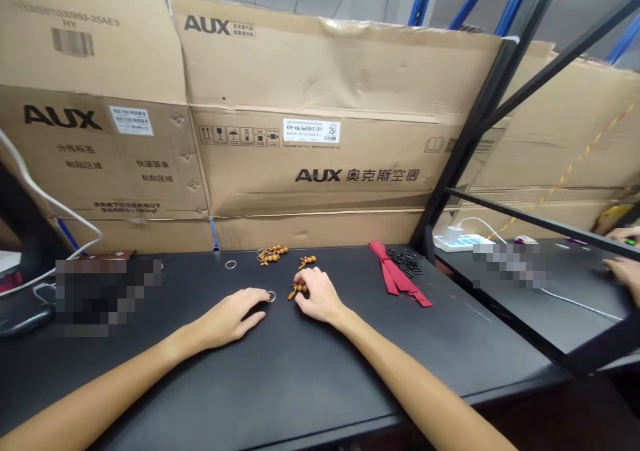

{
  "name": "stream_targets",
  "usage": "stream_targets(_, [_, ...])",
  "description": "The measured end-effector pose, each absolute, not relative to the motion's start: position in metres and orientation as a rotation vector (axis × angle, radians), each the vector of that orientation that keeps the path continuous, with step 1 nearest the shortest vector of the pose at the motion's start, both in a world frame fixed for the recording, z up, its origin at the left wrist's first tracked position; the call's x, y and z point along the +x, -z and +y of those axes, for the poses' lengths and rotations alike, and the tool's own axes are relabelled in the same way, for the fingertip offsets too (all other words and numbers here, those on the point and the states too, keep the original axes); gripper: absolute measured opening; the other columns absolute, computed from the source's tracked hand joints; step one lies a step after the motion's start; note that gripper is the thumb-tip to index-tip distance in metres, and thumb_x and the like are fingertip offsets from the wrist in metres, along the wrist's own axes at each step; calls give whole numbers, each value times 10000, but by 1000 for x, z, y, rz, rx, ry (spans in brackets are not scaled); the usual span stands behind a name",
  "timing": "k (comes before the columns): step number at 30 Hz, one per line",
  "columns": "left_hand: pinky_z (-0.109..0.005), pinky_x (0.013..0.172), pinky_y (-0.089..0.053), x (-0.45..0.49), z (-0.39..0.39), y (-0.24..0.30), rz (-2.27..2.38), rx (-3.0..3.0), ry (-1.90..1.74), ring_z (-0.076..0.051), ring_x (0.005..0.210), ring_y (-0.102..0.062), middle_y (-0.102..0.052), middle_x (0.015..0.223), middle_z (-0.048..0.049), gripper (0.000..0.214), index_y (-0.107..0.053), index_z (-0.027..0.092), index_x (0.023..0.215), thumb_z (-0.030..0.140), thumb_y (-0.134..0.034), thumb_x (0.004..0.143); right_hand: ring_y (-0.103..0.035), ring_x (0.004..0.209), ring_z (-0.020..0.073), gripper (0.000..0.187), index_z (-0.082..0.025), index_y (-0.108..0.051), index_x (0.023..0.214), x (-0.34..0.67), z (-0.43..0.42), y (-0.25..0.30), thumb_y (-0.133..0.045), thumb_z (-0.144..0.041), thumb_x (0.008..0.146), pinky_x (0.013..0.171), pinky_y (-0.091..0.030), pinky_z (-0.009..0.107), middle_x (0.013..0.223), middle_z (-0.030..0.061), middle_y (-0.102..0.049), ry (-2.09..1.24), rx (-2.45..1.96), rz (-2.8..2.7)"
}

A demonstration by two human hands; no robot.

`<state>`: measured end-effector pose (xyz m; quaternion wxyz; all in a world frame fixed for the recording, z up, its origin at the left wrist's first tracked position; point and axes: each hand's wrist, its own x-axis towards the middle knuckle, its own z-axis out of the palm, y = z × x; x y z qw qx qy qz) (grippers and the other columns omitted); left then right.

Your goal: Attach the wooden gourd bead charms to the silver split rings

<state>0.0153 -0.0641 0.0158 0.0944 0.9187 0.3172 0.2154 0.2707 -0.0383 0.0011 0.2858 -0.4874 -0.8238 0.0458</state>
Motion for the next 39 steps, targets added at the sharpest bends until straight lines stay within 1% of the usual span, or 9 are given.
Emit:
stream_targets(3, [-380,996,-464,15,-63,-15,923,2707,-672,-222,1114,-576,-606,1213,-78,282,-547,230,1216,248,-462,948,-514,875,209,295,-203,-589,1024,272,-37,0,-532,-115,748,803,-405,338,921,42,-627,-140,-1220,-2263])
stream_targets(9, [-358,978,-462,15,-56,-10,932,2665,-757,-199,1056,-569,-576,1155,-69,196,-597,227,1073,213,-456,938,-530,840,199,143,-207,-634,925,271,-37,1,-501,-198,874,800,-435,346,870,52,-620,-176,-1092,-2311])
stream_targets(13, [-355,931,-466,17,-52,-7,954,2679,-748,-193,997,-555,-573,1082,-61,159,-591,212,951,203,-431,947,-520,814,192,130,-210,-624,867,265,-41,0,-496,-213,888,786,-444,338,823,42,-601,-215,-1041,-2317])
stream_targets(17, [-361,882,-468,21,-50,-7,963,2727,-723,-202,961,-542,-569,1057,-75,189,-568,195,853,192,-406,950,-504,811,183,110,-205,-605,840,259,-46,-4,-503,-177,870,789,-444,325,832,34,-587,-259,-1000,-2323])
stream_targets(21, [-372,861,-465,23,-51,-10,960,2770,-679,-216,957,-537,-557,1070,-95,203,-543,185,820,168,-383,944,-508,869,186,80,-207,-606,888,257,-51,-6,-548,-179,842,830,-447,334,915,40,-571,-291,-986,-2337])
stream_targets(24, [-386,855,-459,24,-53,-12,940,2830,-634,-231,966,-529,-545,1076,-106,202,-523,183,802,141,-374,932,-506,890,196,103,-216,-621,929,255,-53,-6,-589,-218,832,844,-453,348,960,51,-551,-295,-982,-2357])
stream_targets(28, [-401,871,-450,24,-54,-13,928,2844,-596,-236,988,-510,-525,1099,-113,209,-505,181,810,126,-348,936,-502,886,198,84,-215,-626,872,252,-55,-6,-552,-253,880,840,-451,355,959,59,-538,-282,-972,-2381])
stream_targets(33, [-387,911,-440,25,-55,-9,948,2680,-702,-210,992,-505,-513,1094,-91,215,-488,193,814,172,-334,962,-496,883,183,125,-200,-582,805,248,-57,-8,-532,-253,906,807,-454,325,945,51,-548,-366,-947,-2341])
stream_targets(39, [-366,948,-429,32,-57,-7,933,2532,-793,-192,1014,-504,-517,1088,-73,212,-498,197,818,206,-348,968,-511,913,179,143,-203,-565,805,248,-58,-9,-513,-271,919,804,-451,314,942,47,-568,-479,-889,-2242])
